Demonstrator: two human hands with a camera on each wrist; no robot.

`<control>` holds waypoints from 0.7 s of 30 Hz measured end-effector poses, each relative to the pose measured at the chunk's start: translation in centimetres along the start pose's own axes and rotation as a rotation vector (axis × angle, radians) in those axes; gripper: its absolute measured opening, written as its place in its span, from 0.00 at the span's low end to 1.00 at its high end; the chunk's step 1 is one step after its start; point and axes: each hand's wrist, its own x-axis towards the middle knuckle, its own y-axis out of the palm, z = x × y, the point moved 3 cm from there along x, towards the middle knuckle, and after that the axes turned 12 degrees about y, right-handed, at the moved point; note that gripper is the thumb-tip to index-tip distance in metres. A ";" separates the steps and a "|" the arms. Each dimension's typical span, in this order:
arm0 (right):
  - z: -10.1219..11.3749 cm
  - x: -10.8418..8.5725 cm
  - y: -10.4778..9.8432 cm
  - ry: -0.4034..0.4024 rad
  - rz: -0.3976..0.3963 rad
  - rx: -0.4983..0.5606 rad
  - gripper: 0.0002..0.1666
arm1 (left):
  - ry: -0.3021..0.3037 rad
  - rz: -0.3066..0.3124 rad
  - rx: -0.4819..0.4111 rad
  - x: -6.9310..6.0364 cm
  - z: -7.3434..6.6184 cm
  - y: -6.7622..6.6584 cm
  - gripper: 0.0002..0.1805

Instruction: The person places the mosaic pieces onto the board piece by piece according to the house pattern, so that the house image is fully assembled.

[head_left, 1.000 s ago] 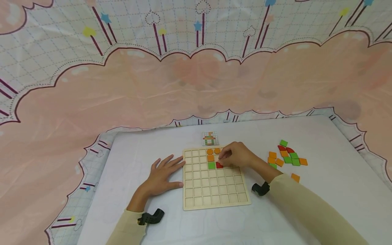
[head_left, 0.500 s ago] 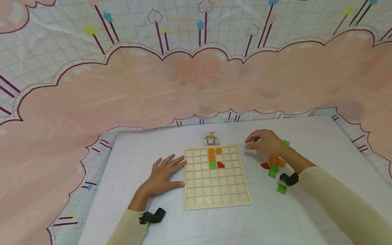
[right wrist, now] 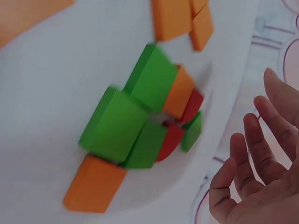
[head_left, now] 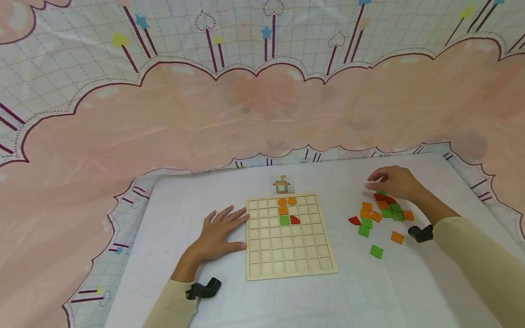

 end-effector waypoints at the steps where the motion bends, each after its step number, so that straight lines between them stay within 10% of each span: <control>1: -0.4 0.1 0.0 0.008 0.001 0.003 0.30 | 0.001 0.000 0.001 0.0 0.0 0.0 0.45; 21: -3.9 1.2 0.5 0.113 0.008 -0.013 0.29 | -0.028 0.019 -0.011 0.1 -0.1 -0.3 0.45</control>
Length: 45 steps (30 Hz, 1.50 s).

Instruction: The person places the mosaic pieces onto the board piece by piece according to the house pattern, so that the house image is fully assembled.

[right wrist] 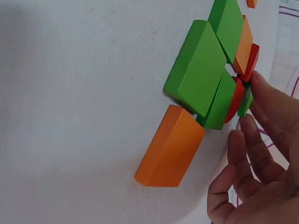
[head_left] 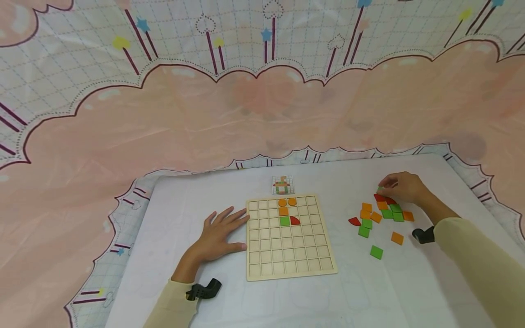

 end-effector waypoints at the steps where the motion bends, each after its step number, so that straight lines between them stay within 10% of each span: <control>1: 0.0 0.0 0.0 -0.005 -0.004 0.002 0.28 | 0.000 -0.002 0.002 0.0 0.0 0.0 0.45; 24: 1.0 -0.4 0.2 -0.032 -0.016 0.071 0.22 | 0.012 -0.011 0.012 -0.1 0.2 0.2 0.46; 45: 8.0 -2.1 2.5 -0.212 0.064 0.193 0.15 | -0.002 0.003 0.007 -0.1 0.2 0.3 0.46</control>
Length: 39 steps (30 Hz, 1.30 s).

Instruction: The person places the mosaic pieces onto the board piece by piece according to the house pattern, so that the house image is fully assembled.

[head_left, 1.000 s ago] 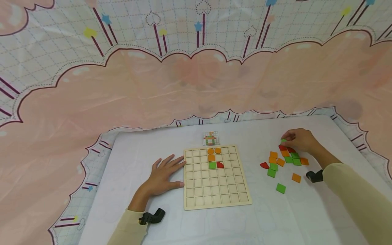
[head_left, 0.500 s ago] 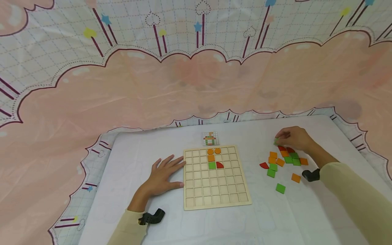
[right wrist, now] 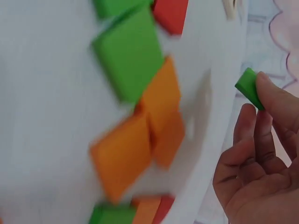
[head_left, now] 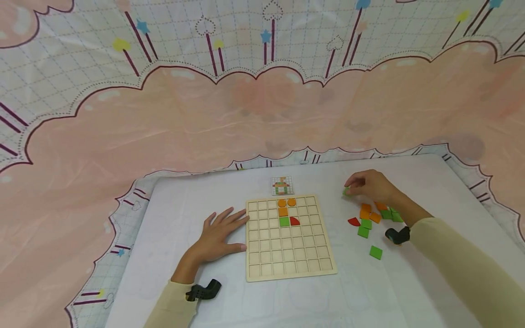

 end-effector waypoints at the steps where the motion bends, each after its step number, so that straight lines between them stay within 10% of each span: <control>1: 0.3 0.1 0.3 0.001 0.008 0.012 0.15 | 0.000 0.000 0.001 0.0 0.0 0.0 0.46; 39: 10.4 0.6 10.6 -0.254 0.225 0.195 0.07 | 0.005 0.004 0.020 0.1 0.0 -0.3 0.45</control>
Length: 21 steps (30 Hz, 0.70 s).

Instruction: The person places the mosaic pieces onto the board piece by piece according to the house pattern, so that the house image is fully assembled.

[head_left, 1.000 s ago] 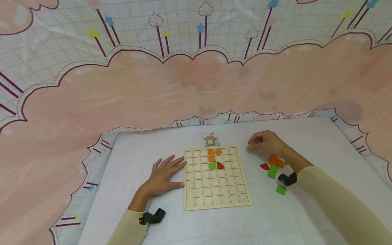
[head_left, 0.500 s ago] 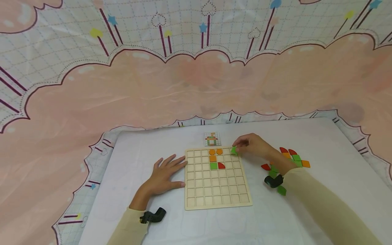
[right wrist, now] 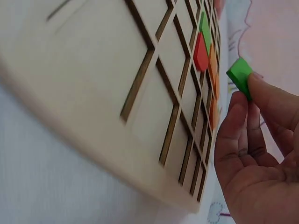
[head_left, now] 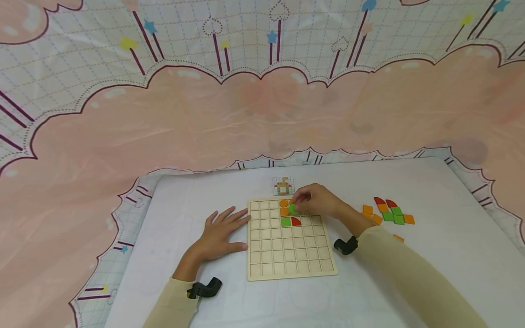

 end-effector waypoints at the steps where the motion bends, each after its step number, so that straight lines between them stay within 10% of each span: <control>1: 0.2 0.0 0.3 -0.008 0.009 0.006 0.07 | 0.000 0.000 -0.001 0.0 0.0 0.0 0.45; 21: 3.3 0.6 4.5 -0.064 0.036 -0.106 0.03 | -0.014 0.003 -0.026 0.0 0.1 0.1 0.45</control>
